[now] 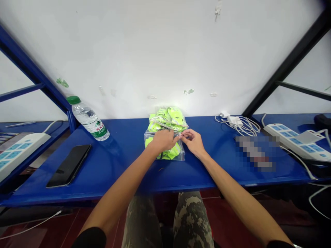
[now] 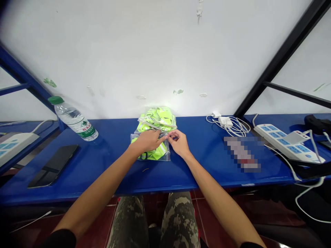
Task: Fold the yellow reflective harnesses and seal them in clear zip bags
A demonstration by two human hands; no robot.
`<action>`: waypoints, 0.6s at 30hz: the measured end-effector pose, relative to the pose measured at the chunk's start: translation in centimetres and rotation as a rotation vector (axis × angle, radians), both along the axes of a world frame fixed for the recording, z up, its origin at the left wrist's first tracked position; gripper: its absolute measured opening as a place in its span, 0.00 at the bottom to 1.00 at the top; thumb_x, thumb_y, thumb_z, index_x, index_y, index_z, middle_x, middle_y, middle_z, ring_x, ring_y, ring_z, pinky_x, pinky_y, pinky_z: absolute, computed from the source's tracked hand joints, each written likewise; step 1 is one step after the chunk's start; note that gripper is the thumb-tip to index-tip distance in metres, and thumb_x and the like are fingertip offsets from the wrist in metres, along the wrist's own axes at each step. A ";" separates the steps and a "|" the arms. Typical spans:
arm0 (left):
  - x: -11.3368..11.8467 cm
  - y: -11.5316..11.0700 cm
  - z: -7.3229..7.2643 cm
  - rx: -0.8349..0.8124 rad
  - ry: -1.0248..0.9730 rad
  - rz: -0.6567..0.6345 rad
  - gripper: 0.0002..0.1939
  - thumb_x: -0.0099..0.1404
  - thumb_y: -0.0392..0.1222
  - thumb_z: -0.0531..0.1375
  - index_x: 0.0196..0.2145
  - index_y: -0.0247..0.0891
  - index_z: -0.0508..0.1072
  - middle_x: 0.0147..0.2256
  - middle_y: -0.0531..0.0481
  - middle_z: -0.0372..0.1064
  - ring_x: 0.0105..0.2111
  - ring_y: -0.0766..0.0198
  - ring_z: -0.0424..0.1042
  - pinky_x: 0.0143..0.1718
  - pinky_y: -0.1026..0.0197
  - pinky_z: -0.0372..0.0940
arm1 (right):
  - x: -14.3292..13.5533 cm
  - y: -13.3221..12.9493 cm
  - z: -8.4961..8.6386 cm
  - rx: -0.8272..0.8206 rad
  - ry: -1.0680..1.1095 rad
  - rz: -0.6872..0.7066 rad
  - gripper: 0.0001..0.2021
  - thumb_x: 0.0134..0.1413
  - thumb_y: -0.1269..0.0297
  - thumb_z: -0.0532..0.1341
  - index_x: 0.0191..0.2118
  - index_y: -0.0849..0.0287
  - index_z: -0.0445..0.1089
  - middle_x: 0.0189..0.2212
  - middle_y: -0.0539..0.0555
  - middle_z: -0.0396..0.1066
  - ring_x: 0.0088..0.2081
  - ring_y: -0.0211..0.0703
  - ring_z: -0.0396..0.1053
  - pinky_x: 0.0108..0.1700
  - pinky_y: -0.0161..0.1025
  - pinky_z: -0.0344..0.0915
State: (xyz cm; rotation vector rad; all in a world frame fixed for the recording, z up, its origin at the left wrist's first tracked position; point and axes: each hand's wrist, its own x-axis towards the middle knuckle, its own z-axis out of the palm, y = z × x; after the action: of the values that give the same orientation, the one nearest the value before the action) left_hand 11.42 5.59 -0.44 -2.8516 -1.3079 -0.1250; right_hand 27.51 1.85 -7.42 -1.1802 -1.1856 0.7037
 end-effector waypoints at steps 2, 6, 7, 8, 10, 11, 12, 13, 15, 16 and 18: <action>0.1 0.9 0.7 -0.147 -0.002 -0.055 0.31 0.69 0.63 0.44 0.37 0.33 0.73 0.37 0.36 0.74 0.37 0.50 0.73 0.35 0.56 0.62 | 0.4 -0.2 0.1 0.016 0.031 -0.023 0.16 0.42 0.55 0.70 0.35 0.57 0.69 0.30 0.52 0.74 0.29 0.39 0.68 0.30 0.36 0.63; 0.2 2.3 0.0 -0.173 -0.090 -0.086 0.24 0.69 0.57 0.47 0.38 0.35 0.72 0.39 0.39 0.74 0.38 0.52 0.73 0.35 0.58 0.61 | 0.7 -0.9 0.3 -0.028 -0.098 -0.063 0.16 0.50 0.52 0.66 0.39 0.58 0.71 0.34 0.55 0.77 0.31 0.42 0.71 0.31 0.38 0.65; 0.2 2.5 -0.4 -0.146 -0.111 -0.066 0.23 0.70 0.56 0.47 0.39 0.36 0.72 0.39 0.39 0.74 0.39 0.52 0.73 0.35 0.58 0.61 | 0.7 -1.1 0.3 -0.045 -0.164 -0.064 0.15 0.52 0.51 0.64 0.38 0.58 0.73 0.35 0.56 0.77 0.33 0.43 0.71 0.31 0.38 0.65; 0.2 2.5 -0.6 -0.123 -0.127 -0.046 0.22 0.70 0.56 0.46 0.40 0.36 0.71 0.40 0.39 0.74 0.39 0.52 0.73 0.35 0.58 0.61 | 0.6 -1.3 0.3 -0.059 -0.231 -0.049 0.15 0.54 0.51 0.62 0.35 0.58 0.74 0.36 0.57 0.77 0.35 0.45 0.72 0.32 0.39 0.65; 0.2 2.4 -0.9 -0.088 -0.152 -0.023 0.21 0.71 0.54 0.45 0.40 0.36 0.70 0.38 0.40 0.74 0.39 0.52 0.73 0.34 0.58 0.60 | 0.5 -1.5 0.2 -0.065 -0.322 0.024 0.15 0.55 0.50 0.61 0.33 0.58 0.77 0.40 0.58 0.77 0.40 0.48 0.73 0.35 0.40 0.66; 0.2 2.3 -0.8 -0.073 -0.165 -0.020 0.21 0.71 0.53 0.45 0.40 0.37 0.70 0.37 0.41 0.74 0.38 0.52 0.73 0.34 0.58 0.60 | 0.4 -1.5 0.1 -0.059 -0.335 0.058 0.15 0.54 0.50 0.62 0.33 0.57 0.78 0.42 0.58 0.76 0.42 0.49 0.73 0.36 0.41 0.66; 0.2 2.1 -0.6 -0.059 -0.181 -0.019 0.20 0.72 0.52 0.44 0.40 0.37 0.69 0.36 0.42 0.73 0.37 0.52 0.72 0.33 0.59 0.59 | 0.4 -1.4 0.0 -0.054 -0.322 0.076 0.15 0.52 0.50 0.63 0.33 0.57 0.78 0.43 0.58 0.76 0.43 0.50 0.72 0.38 0.42 0.66; 0.3 2.0 -0.4 -0.046 -0.198 -0.019 0.20 0.72 0.52 0.44 0.41 0.38 0.69 0.36 0.42 0.73 0.37 0.53 0.72 0.32 0.59 0.59 | 0.3 -1.3 0.0 -0.058 -0.283 0.078 0.15 0.51 0.50 0.64 0.33 0.57 0.78 0.43 0.58 0.76 0.43 0.50 0.72 0.40 0.43 0.66; 0.3 1.7 0.1 -0.022 -0.227 -0.012 0.20 0.73 0.52 0.42 0.43 0.38 0.68 0.35 0.43 0.73 0.35 0.54 0.72 0.31 0.59 0.58 | 0.3 -1.3 0.0 -0.093 -0.169 0.083 0.16 0.50 0.48 0.65 0.33 0.57 0.78 0.40 0.57 0.76 0.43 0.50 0.72 0.42 0.44 0.66; 0.4 1.5 0.4 -0.007 -0.234 -0.006 0.20 0.73 0.52 0.41 0.43 0.39 0.68 0.35 0.44 0.73 0.35 0.54 0.72 0.31 0.60 0.58 | 0.3 -1.3 0.1 -0.117 -0.119 0.101 0.17 0.50 0.47 0.64 0.32 0.57 0.78 0.38 0.57 0.77 0.42 0.50 0.71 0.43 0.44 0.66; 0.6 1.2 1.0 0.024 -0.215 -0.003 0.21 0.73 0.53 0.40 0.44 0.40 0.67 0.34 0.44 0.73 0.35 0.54 0.73 0.32 0.60 0.58 | 0.3 -1.4 0.5 -0.149 -0.064 0.172 0.19 0.50 0.45 0.64 0.30 0.58 0.77 0.36 0.55 0.76 0.42 0.49 0.71 0.44 0.43 0.65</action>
State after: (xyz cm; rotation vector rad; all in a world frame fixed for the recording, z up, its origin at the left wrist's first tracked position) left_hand 11.97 6.81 0.61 -2.8865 -1.3237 -0.4559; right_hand 27.83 0.44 -6.97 -1.2412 -1.3173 0.9030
